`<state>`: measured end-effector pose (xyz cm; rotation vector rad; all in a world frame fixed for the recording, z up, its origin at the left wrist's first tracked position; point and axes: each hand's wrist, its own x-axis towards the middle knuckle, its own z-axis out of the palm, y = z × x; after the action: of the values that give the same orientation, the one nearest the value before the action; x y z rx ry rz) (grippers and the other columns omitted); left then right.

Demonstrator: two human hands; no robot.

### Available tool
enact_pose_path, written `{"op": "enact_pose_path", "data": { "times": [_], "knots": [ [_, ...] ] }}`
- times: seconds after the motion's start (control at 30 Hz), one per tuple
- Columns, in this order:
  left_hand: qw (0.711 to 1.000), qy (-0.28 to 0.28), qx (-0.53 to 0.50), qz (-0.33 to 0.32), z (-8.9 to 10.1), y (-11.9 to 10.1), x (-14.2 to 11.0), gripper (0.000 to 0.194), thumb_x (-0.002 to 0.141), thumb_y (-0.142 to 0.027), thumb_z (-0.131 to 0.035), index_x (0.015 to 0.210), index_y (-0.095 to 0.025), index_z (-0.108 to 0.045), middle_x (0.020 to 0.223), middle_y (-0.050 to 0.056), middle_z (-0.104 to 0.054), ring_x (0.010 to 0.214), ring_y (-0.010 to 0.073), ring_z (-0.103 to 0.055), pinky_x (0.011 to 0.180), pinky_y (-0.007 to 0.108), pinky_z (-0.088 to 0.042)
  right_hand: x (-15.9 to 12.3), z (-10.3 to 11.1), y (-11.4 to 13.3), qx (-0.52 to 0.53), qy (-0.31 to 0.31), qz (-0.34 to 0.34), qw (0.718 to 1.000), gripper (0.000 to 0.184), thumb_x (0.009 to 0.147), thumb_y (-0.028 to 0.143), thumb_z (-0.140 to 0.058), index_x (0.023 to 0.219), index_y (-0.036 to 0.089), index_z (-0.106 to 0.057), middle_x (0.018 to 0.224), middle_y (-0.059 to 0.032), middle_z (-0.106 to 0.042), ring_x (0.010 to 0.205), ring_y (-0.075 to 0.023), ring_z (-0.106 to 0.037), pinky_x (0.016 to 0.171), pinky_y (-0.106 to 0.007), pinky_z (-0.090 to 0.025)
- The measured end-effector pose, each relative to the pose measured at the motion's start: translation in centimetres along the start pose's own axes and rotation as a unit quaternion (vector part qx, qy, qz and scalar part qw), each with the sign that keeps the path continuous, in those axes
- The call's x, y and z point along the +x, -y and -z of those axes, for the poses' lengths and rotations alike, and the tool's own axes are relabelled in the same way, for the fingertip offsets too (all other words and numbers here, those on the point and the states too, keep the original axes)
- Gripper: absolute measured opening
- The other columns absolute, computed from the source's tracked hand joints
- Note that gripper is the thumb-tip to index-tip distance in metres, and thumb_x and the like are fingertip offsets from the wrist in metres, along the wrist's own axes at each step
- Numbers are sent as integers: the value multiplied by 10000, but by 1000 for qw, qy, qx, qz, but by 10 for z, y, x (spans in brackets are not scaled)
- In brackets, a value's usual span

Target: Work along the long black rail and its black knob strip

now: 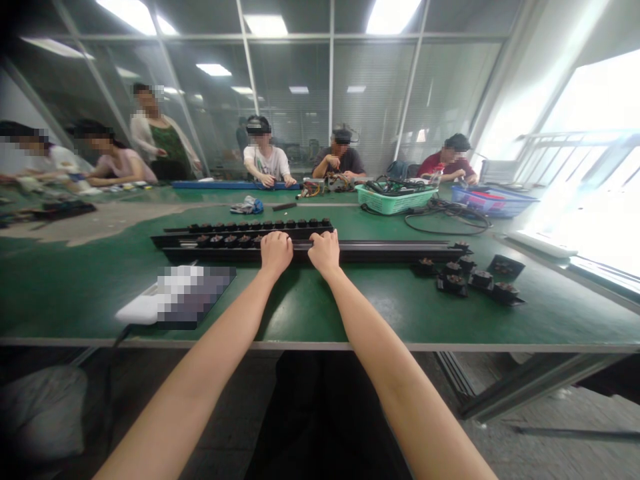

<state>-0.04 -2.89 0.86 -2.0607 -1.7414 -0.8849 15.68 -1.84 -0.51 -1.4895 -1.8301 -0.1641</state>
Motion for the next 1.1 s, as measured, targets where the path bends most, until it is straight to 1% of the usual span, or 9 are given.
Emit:
{"op": "enact_pose_path", "data": {
  "times": [0.17, 0.3, 0.43, 0.6, 0.87, 1.0, 1.1],
  "knots": [
    [1000, -4, 0, 1, 0, 0, 0, 350, 1037, -215, -371, 1119, -152, -706, 1218, 204, -702, 1227, 331, -596, 1088, 485, -404, -2, 9, 1, -16, 13, 23, 1000, 368, 940, 136, -491, 1107, 201, -813, 1021, -133, -694, 1139, -295, -614, 1289, -554, -261],
    [1000, 1, 7, -4, 0, 0, 1, 363, 1044, -216, -353, 1109, -146, -703, 1210, 206, -707, 1226, 341, -596, 1079, 491, -405, 0, 8, -2, 0, 18, 9, 1000, 319, 977, 182, -522, 1121, 210, -805, 1065, -124, -699, 1125, -275, -610, 1273, -540, -282],
    [1000, 4, 5, -4, -1, -1, 2, 360, 1044, -216, -349, 1096, -135, -696, 1208, 215, -704, 1227, 348, -594, 1074, 495, -401, 3, 5, -7, 27, 23, -4, 999, 322, 1006, 180, -514, 1124, 211, -812, 1089, -112, -707, 1134, -252, -603, 1275, -502, -273],
    [1000, 1, 4, -5, -2, 0, 2, 347, 1043, -210, -358, 1084, -141, -696, 1202, 208, -708, 1219, 346, -599, 1071, 487, -400, 4, 4, -10, 40, 20, -8, 999, 318, 1013, 180, -525, 1108, 252, -820, 1059, -86, -699, 1111, -249, -595, 1265, -520, -267],
    [1000, 1, 7, -6, -3, 0, 2, 351, 1044, -213, -362, 1089, -133, -701, 1200, 206, -711, 1221, 347, -599, 1076, 487, -400, 5, 5, -10, 32, 38, -10, 999, 328, 1026, 186, -508, 1129, 236, -815, 1092, -99, -701, 1128, -245, -595, 1278, -509, -241],
    [1000, 3, 8, -7, -2, -1, 2, 355, 1044, -209, -359, 1091, -128, -702, 1202, 206, -714, 1223, 350, -601, 1075, 486, -403, 5, 8, -11, 30, 41, -9, 999, 332, 1029, 199, -505, 1128, 251, -817, 1095, -99, -701, 1133, -253, -592, 1274, -524, -245],
    [1000, 4, 7, -6, -1, -2, 2, 355, 1045, -206, -360, 1092, -130, -703, 1205, 202, -714, 1223, 346, -605, 1078, 481, -403, 5, 9, -12, 26, 42, -8, 999, 335, 1031, 197, -500, 1131, 246, -816, 1100, -99, -702, 1132, -249, -594, 1275, -510, -246]
  ]
}}
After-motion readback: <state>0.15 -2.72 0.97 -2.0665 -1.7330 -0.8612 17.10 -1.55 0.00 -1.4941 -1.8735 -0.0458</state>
